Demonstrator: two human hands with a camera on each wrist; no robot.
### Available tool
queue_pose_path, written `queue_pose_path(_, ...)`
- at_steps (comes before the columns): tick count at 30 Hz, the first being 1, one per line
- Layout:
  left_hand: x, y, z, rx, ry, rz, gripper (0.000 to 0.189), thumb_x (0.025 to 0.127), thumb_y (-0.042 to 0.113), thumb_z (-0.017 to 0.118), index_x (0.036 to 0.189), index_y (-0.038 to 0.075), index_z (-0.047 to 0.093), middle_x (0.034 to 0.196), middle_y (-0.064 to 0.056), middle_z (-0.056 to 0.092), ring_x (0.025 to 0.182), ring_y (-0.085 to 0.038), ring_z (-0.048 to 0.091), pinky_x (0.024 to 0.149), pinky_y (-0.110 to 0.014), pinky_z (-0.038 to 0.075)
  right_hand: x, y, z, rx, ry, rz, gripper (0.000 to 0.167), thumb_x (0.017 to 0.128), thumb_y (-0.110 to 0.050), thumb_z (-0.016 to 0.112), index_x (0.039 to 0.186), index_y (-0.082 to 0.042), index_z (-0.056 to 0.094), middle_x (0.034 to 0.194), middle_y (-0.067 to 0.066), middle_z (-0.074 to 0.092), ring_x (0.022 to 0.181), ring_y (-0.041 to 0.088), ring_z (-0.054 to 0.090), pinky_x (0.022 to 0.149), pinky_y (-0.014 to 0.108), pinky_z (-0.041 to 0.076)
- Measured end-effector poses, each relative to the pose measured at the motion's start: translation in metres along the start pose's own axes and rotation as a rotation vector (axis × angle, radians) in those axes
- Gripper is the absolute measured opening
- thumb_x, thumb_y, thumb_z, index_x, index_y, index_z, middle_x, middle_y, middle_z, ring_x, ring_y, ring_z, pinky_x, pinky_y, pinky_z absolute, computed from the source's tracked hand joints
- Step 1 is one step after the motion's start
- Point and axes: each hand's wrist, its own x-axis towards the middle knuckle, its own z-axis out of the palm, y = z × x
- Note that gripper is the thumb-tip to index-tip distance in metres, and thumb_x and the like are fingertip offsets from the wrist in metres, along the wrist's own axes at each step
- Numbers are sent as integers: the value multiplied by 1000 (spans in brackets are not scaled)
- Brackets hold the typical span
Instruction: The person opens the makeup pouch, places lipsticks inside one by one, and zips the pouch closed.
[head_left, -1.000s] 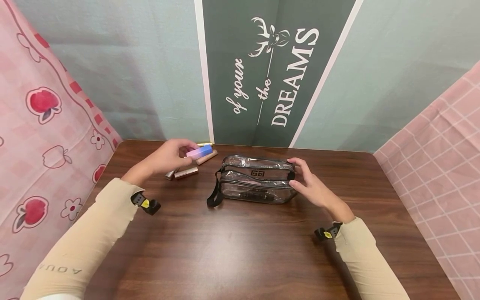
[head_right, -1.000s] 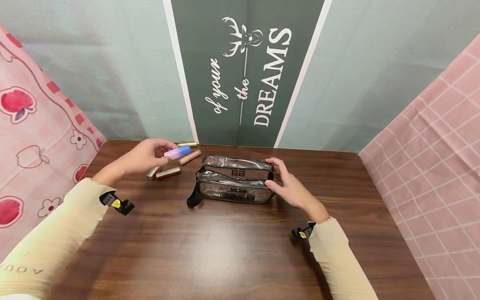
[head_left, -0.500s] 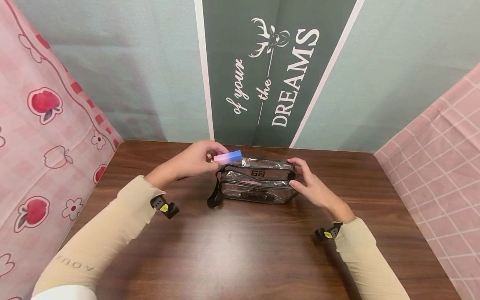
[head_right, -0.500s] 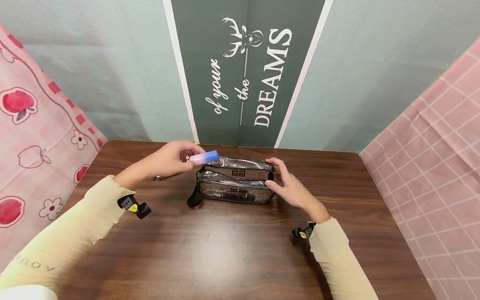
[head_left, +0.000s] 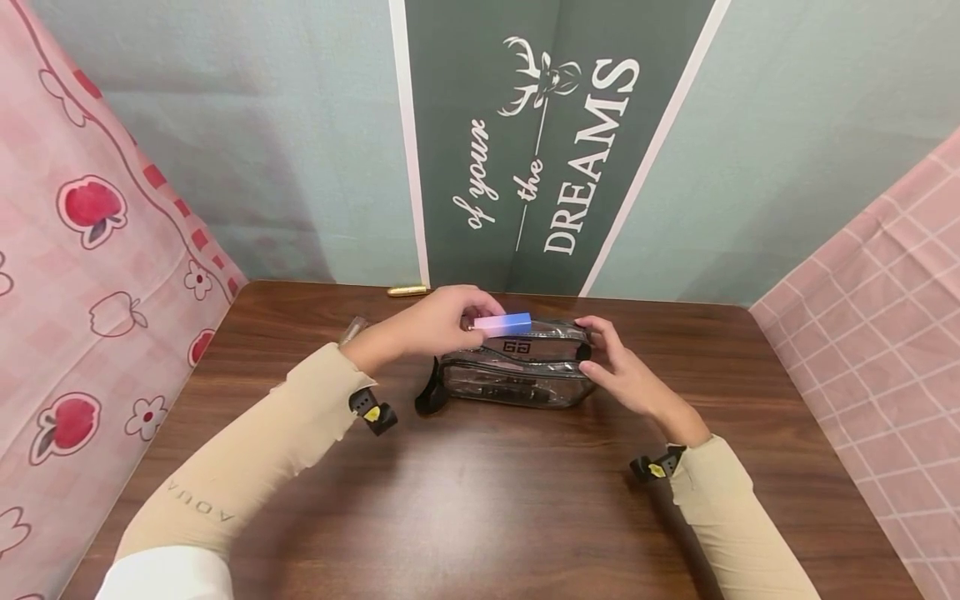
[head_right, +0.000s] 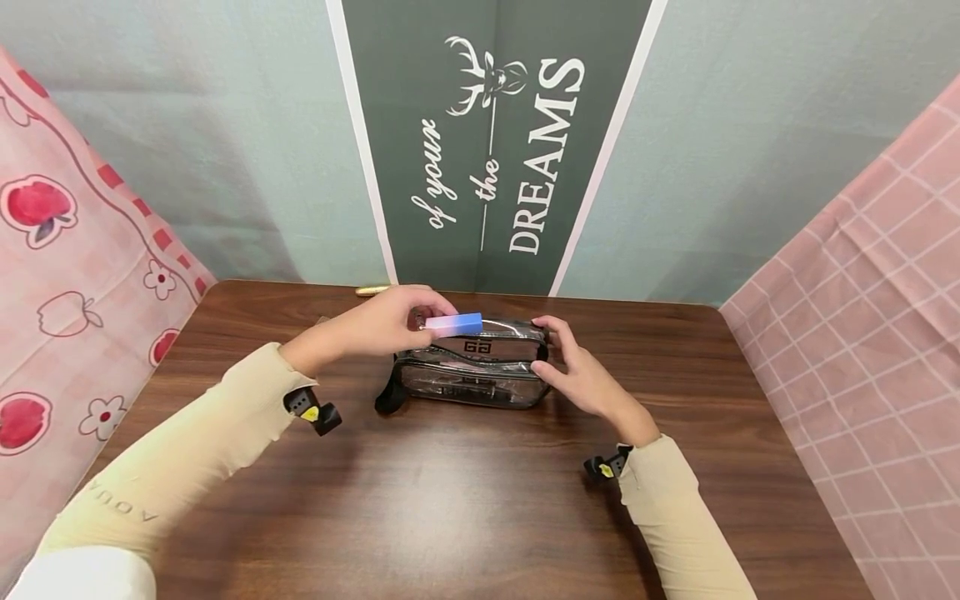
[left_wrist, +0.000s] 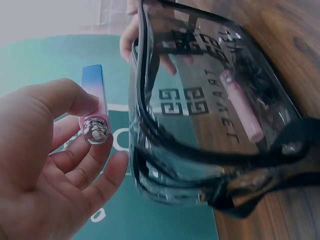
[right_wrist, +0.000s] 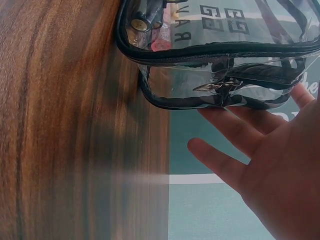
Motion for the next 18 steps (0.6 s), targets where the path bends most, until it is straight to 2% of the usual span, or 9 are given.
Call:
queue_pose_path(4,8,6,5,7,-21,23,32,86,2,67,119,2,70,103,-7,68,91,-18,59,81,-28,51,0,0,-1,-1,-1,16,64,100,-9,60,152,-12,23,139,29,50,120,45,57,93,60,48)
queue_pose_path(12,19,10,16,42,-40,51,32,86,2,68,118,2,70,102,-7,68,91,-18,60,82,-27,49,0,1,0,-1,-5,26,64,101,-11,60,153,-13,22,140,28,49,122,47,56,94,61,47)
queue_pose_path(15,20,11,17,42,-54,43,32,86,2,68,118,3,71,101,-6,67,89,-18,58,80,-27,48,0,1,0,-3,-5,23,64,101,-11,60,153,-13,22,140,29,49,122,47,56,95,57,48)
queue_pose_path(18,20,12,18,50,-64,31,32,87,3,68,118,4,71,100,-5,66,88,-17,55,78,-27,46,0,2,0,-9,-3,22,64,101,-9,60,152,-12,23,139,28,50,122,46,57,97,44,50)
